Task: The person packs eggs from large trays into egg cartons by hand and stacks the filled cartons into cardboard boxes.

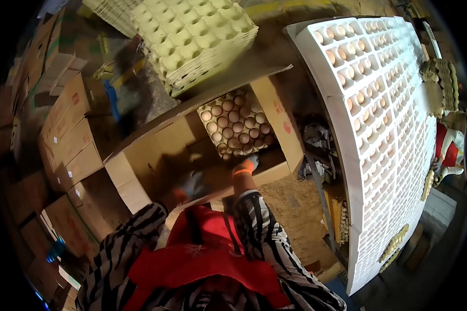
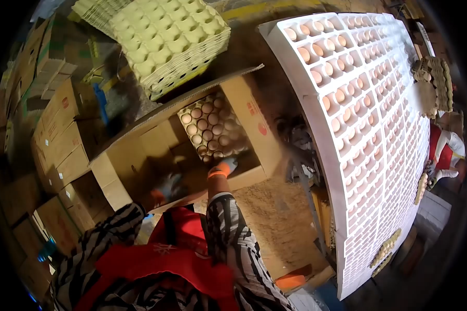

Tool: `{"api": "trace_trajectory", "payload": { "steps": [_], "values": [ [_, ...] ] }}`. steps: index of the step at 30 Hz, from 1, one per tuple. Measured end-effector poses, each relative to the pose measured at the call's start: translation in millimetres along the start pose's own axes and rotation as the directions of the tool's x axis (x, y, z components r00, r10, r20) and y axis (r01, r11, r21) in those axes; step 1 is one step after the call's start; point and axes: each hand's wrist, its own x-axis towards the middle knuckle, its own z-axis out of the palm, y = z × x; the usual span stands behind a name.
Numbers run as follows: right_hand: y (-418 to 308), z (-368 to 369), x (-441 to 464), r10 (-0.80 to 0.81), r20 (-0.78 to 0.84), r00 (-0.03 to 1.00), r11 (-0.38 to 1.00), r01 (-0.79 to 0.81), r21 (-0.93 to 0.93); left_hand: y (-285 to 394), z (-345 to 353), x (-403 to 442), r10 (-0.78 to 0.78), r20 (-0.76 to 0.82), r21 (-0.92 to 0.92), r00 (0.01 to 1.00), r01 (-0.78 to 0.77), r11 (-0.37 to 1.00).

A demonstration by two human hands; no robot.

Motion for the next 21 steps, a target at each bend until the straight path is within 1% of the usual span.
{"api": "trace_trajectory", "payload": {
  "steps": [1, 2, 4, 5, 6, 7, 8, 9, 10, 12, 13, 15, 16, 18, 20, 21],
  "values": [
    [18.7, 31.8, 14.4, -0.017, -0.053, 0.998, 0.985, 0.026, 0.172, 6.3, -10.7, 24.2, 0.066, -0.176, -0.018, 0.982, -0.071, 0.997],
    [6.0, 7.2, 2.3, -0.13, -0.102, 0.986, 0.962, 0.101, -0.252, 21.8, -27.4, 55.4, 0.124, -0.35, -0.026, 0.929, -0.142, 0.989],
    [4.8, -0.6, 0.6, -0.16, -0.128, 0.979, 0.955, 0.12, -0.271, 57.2, -82.5, 117.3, 0.132, -0.371, 0.041, 0.919, -0.126, 0.991],
    [17.0, 14.1, 6.6, -0.061, -0.127, 0.99, 0.988, 0.078, 0.136, 59.8, -87.7, 153.6, 0.163, -0.418, 0.056, 0.894, -0.153, 0.987],
    [30.3, 30.2, 14.1, 0.025, -0.089, 0.996, 0.854, 0.025, 0.52, 53.2, -88.3, 192.0, 0.264, -0.478, 0.19, 0.837, -0.195, 0.962],
    [5.9, -8.0, 8.1, 0.176, 0.078, 0.981, 0.67, -0.178, 0.721, 45.7, -83.5, 223.4, 0.067, -0.405, 0.263, 0.912, 0.045, 0.964],
    [-26.9, -57.1, -1.7, 0.325, 0.251, 0.912, 0.357, -0.364, 0.86, 35.3, -85.6, 249.9, 0.028, -0.36, 0.336, 0.933, 0.102, 0.936],
    [-61.7, -108.7, -12.3, 0.449, 0.401, 0.798, 0.033, -0.464, 0.885, 23.5, -87.4, 266.6, 0.036, -0.304, 0.383, 0.952, 0.088, 0.92],
    [-82.0, -144.7, -26.0, 0.29, 0.53, 0.797, -0.217, -0.484, 0.848, 11.1, -88.7, 279.8, 0.057, -0.264, 0.407, 0.963, 0.057, 0.912],
    [-80.9, -150.9, -20.4, 0.101, 0.58, 0.809, -0.412, -0.496, 0.764, -5.5, -92.6, 299.4, 0.119, -0.182, 0.441, 0.976, -0.026, 0.897],
    [-75.0, -139.2, -16.7, 0.105, 0.562, 0.821, -0.379, -0.489, 0.785, -12.3, -94.9, 307.1, 0.152, -0.141, 0.452, 0.978, -0.073, 0.889],
    [-66.9, -108.8, -12.4, 0.352, 0.5, 0.792, -0.291, -0.415, 0.862, -28.8, -90.7, 323.6, 0.22, -0.054, 0.457, 0.974, -0.172, 0.873],
    [-57.8, -106.1, -13.1, 0.087, 0.444, 0.892, -0.426, -0.37, 0.826, -41.1, -85.8, 332.4, 0.245, -0.024, 0.456, 0.969, -0.208, 0.865],
    [-31.7, -46.5, 2.9, 0.023, 0.405, 0.914, -0.527, -0.333, 0.782, -53.1, -81.3, 342.9, 0.291, 0.012, 0.456, 0.957, -0.264, 0.85],
    [-51.2, -68.1, 7.5, 0.249, 0.48, 0.841, -0.459, -0.334, 0.823, -42.0, -88.8, 339.6, 0.253, -0.008, 0.462, 0.967, -0.221, 0.859],
    [-44.5, -63.2, 6.6, 0.254, 0.452, 0.855, -0.397, -0.334, 0.855, -36.8, -91.9, 336.6, 0.229, -0.032, 0.454, 0.973, -0.19, 0.871]
  ]
}}
